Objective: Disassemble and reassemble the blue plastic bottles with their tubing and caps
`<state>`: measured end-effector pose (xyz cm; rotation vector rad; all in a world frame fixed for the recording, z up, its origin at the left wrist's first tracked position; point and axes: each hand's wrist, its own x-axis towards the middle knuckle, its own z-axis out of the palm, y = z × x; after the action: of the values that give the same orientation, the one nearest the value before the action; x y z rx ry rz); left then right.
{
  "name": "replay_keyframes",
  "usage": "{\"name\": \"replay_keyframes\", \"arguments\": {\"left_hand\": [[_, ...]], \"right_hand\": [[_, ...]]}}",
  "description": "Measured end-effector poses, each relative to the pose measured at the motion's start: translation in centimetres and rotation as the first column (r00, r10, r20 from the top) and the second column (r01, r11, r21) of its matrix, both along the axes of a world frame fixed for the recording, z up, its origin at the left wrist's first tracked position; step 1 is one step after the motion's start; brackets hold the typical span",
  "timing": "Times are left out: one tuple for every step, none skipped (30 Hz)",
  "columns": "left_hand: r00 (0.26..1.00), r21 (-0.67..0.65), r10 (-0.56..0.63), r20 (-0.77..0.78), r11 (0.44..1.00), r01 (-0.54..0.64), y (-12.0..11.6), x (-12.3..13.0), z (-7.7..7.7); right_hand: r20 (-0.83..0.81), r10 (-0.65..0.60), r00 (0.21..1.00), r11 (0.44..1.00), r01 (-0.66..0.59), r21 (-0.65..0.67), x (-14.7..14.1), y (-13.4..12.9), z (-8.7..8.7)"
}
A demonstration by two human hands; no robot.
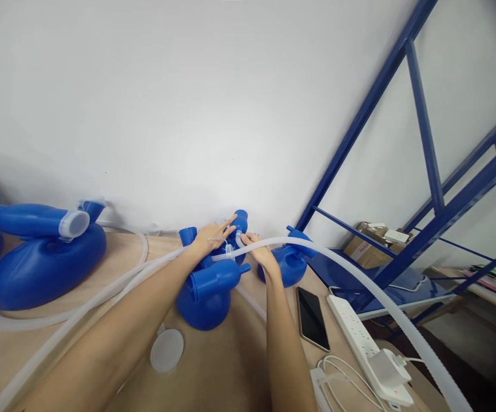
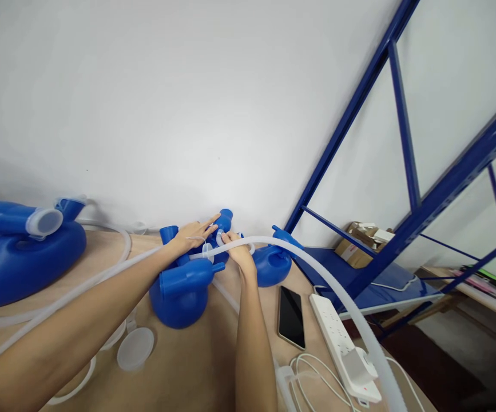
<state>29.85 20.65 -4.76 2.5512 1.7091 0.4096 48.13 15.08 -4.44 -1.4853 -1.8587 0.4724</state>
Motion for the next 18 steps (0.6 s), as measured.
{"name": "replay_keyframes", "arguments": {"left_hand": [[1.0,-0.001,-0.002,0.005,1.0,0.002,0.0,0.0,0.0],[1.0,0.0,-0.006,0.009,1.0,0.006,-0.1,0.0,0.0],[1.0,0.003,-0.013,0.014,1.0,0.013,-0.2,0.0,0.0],[1.0,0.008,-0.023,0.018,1.0,0.023,-0.2,-0.1,0.1],[0.999,0.015,-0.036,0.021,0.999,0.036,-0.3,-0.1,0.1],[0.998,0.023,-0.052,0.024,0.998,0.052,-0.4,-0.2,0.2],[0.997,0.031,-0.07,0.027,0.997,0.069,-0.4,-0.3,0.2],[0.996,0.038,-0.086,0.029,0.996,0.085,-0.5,-0.3,0.3],[0.994,0.043,-0.102,0.029,0.994,0.101,-0.5,-0.4,0.3],[0.993,0.046,-0.118,0.027,0.992,0.117,-0.6,-0.4,0.3],[0.991,0.047,-0.134,0.022,0.99,0.133,-0.6,-0.4,0.3],[0.989,0.046,-0.148,0.017,0.988,0.147,-0.6,-0.3,0.4],[0.987,0.046,-0.16,0.01,0.986,0.159,-0.6,-0.3,0.4],[0.986,0.046,-0.167,0.005,0.985,0.167,-0.6,-0.2,0.4],[0.985,0.049,-0.17,0.0,0.984,0.17,-0.5,-0.1,0.5],[0.986,0.052,-0.168,-0.005,0.984,0.168,-0.5,0.1,0.5],[0.987,0.056,-0.161,-0.01,0.985,0.162,-0.4,0.2,0.6],[0.988,0.06,-0.153,-0.016,0.986,0.154,-0.4,0.3,0.7]], "right_hand": [[0.013,-0.018,1.0,1.0,0.018,-0.006,0.0,0.0,0.0],[0.027,-0.04,0.999,0.999,0.04,-0.008,-0.1,-0.1,0.1],[0.041,-0.066,0.997,0.998,0.067,-0.008,-0.2,0.0,0.1],[0.056,-0.095,0.994,0.995,0.095,-0.006,-0.4,0.0,0.1],[0.074,-0.124,0.989,0.992,0.125,-0.004,-0.6,0.0,0.2],[0.095,-0.153,0.984,0.988,0.154,-0.002,-0.9,0.0,0.2],[0.117,-0.181,0.976,0.983,0.183,-0.002,-1.2,0.0,0.2],[0.142,-0.207,0.968,0.978,0.21,-0.002,-1.5,-0.1,0.2],[0.168,-0.231,0.958,0.972,0.235,-0.003,-1.8,-0.1,0.3],[0.194,-0.254,0.948,0.966,0.259,-0.002,-2.2,-0.3,0.3],[0.222,-0.272,0.936,0.96,0.278,0.003,-2.4,-0.4,0.4],[0.251,-0.283,0.926,0.957,0.289,0.012,-2.7,-0.6,0.6],[0.282,-0.286,0.916,0.956,0.292,0.022,-2.9,-0.8,0.7],[0.315,-0.283,0.906,0.957,0.288,0.033,-3.0,-1.0,0.9],[0.35,-0.275,0.895,0.959,0.279,0.042,-3.2,-1.2,1.0],[0.386,-0.263,0.884,0.963,0.266,0.048,-3.3,-1.3,1.2],[0.421,-0.25,0.872,0.966,0.252,0.052,-3.3,-1.5,1.4],[0.453,-0.24,0.858,0.969,0.243,0.053,-3.4,-1.5,1.5]]}}
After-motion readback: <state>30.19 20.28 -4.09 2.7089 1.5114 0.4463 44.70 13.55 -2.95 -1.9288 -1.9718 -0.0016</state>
